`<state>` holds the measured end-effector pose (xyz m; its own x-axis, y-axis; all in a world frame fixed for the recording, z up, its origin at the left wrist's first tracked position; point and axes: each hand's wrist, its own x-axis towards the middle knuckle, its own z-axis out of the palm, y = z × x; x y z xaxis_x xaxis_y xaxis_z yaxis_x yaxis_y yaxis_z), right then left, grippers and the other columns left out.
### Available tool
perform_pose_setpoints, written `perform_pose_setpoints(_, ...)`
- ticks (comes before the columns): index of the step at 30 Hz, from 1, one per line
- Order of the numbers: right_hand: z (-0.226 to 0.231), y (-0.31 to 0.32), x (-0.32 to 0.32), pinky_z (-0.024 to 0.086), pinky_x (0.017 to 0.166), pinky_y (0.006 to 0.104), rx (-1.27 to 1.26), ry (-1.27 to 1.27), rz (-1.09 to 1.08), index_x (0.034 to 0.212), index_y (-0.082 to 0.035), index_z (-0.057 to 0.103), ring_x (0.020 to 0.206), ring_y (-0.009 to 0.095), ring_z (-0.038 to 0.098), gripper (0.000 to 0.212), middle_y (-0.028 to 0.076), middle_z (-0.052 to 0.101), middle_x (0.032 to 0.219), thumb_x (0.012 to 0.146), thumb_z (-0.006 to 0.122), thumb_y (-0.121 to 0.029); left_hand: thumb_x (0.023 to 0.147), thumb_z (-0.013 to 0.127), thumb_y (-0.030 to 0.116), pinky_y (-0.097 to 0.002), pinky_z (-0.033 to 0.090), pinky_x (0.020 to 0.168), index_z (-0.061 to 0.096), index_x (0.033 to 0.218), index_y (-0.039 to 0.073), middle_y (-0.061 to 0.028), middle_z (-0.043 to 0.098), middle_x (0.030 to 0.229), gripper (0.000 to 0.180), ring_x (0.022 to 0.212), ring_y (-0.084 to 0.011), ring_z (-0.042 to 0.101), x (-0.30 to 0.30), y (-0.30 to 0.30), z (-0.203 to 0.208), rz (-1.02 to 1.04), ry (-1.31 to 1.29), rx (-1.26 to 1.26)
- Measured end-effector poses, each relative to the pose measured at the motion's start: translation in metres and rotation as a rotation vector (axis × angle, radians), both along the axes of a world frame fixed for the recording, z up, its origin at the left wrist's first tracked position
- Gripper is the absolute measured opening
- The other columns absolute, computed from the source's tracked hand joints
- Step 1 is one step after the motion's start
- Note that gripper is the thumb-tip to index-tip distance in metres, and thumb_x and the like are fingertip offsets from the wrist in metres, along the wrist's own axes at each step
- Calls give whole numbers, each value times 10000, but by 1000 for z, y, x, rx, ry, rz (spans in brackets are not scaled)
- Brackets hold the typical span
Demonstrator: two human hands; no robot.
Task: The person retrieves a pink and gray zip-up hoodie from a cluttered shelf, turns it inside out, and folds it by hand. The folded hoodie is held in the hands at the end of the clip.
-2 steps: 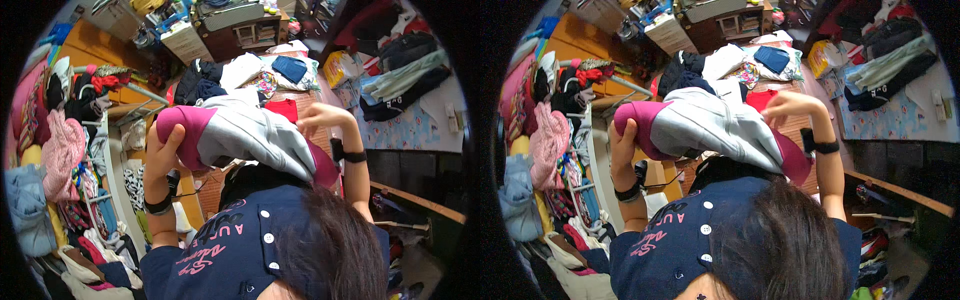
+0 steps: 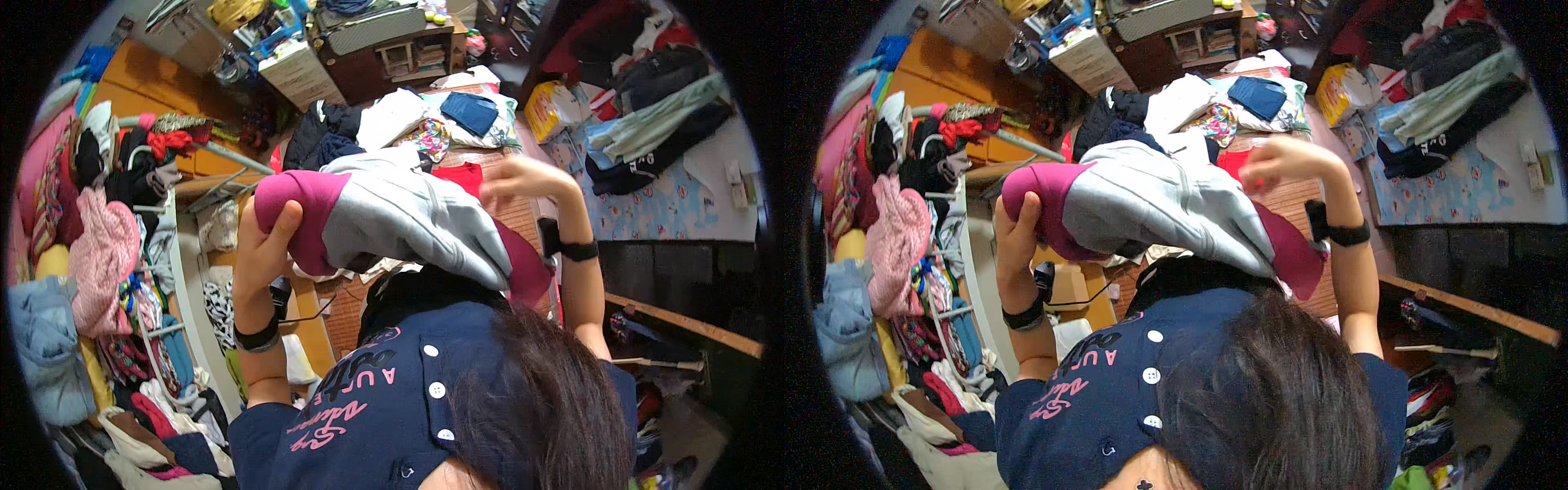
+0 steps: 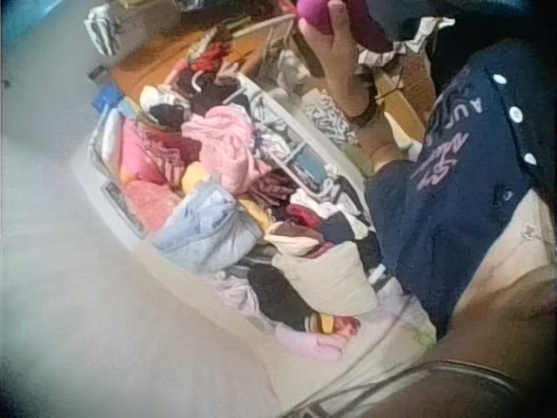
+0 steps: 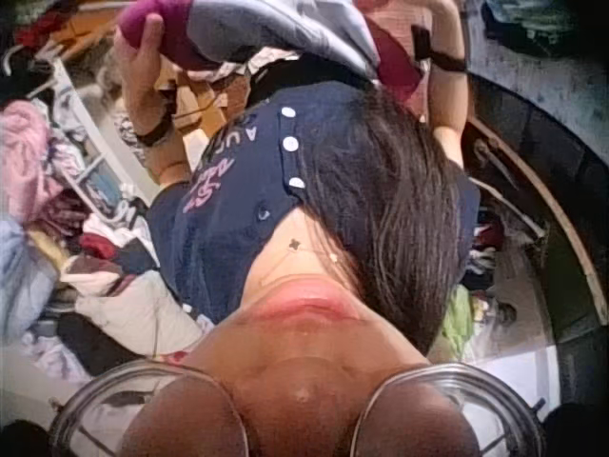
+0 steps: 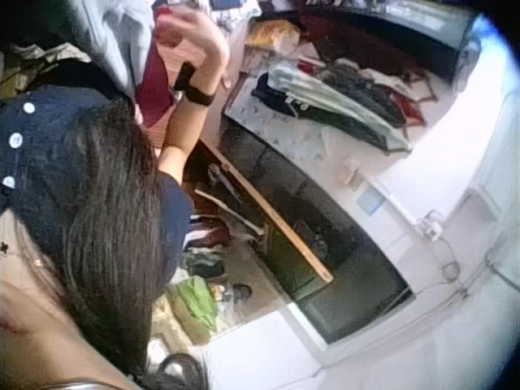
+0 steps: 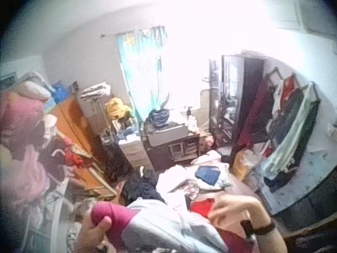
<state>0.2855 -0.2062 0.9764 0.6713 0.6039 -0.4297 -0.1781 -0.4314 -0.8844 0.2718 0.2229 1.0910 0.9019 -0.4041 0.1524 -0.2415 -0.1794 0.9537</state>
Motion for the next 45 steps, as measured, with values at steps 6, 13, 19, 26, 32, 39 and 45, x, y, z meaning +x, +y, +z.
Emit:
perform_pose_setpoints(6, 126, -36, 39, 555, 805, 260, 138, -918, -410, 1137, -8, 680, 862, 124, 686, 290, 65, 706, 965, 1062, 585, -272, 1001, 670, 256, -320, 480, 623, 707, 988, -34, -97, 661, 744, 293, 645, -184, 597, 33, -28, 5, -133, -333, 320)
perform_pose_setpoints(13, 182, -98, 5, 539, 736, 217, 30, -904, -490, 1085, -34, 692, 770, 65, 659, 332, 27, 684, 848, 1082, 531, -324, 1006, 670, 266, -352, 461, 606, 693, 941, -40, -133, 646, 703, 314, 612, -232, 595, 51, -21, 14, 98, -454, 414)
perform_pose_setpoints(19, 52, -22, 45, 552, 879, 316, -269, -506, -233, 1231, -20, 698, 949, 190, 704, 459, 79, 751, 1023, 1031, 606, -422, 934, 747, 184, -335, 480, 632, 708, 932, -27, -125, 674, 728, 215, 628, -219, 622, 60, -17, 72, 145, -607, 429)
perform_pose_setpoints(26, -36, 120, 81, 482, 928, 333, 129, -329, -86, 1277, -18, 660, 1062, 179, 609, 671, 94, 693, 1157, 927, 684, -590, 916, 754, 167, -307, 496, 628, 726, 947, -35, -113, 694, 736, 206, 647, -157, 644, 72, -1, 150, 100, -770, 556)
perform_pose_setpoints(32, 45, 64, 113, 473, 762, 301, 249, -835, -552, 945, -30, 674, 801, 94, 533, 281, -12, 622, 846, 938, 751, -300, 979, 707, 231, -290, 502, 632, 721, 1021, -48, -80, 712, 761, 282, 681, -101, 627, 106, 43, 172, 125, -643, 634)
perform_pose_setpoints(39, 179, 2, 139, 461, 1033, 300, 419, -1191, -611, 1376, -6, 608, 1120, 134, 620, 431, 53, 688, 1235, 989, 692, -176, 954, 745, 225, -283, 545, 773, 690, 1155, -41, -53, 744, 956, 338, 850, -108, 669, 130, 60, 166, 128, -559, 463)
perform_pose_setpoints(45, 256, -11, 123, 443, 1075, 326, 255, -1353, -593, 1439, 8, 543, 1186, 185, 612, 497, 117, 671, 1304, 993, 671, -170, 896, 811, 256, -308, 557, 859, 658, 1200, -21, -75, 741, 1066, 439, 950, -136, 688, 160, 45, 179, 181, -651, 307)
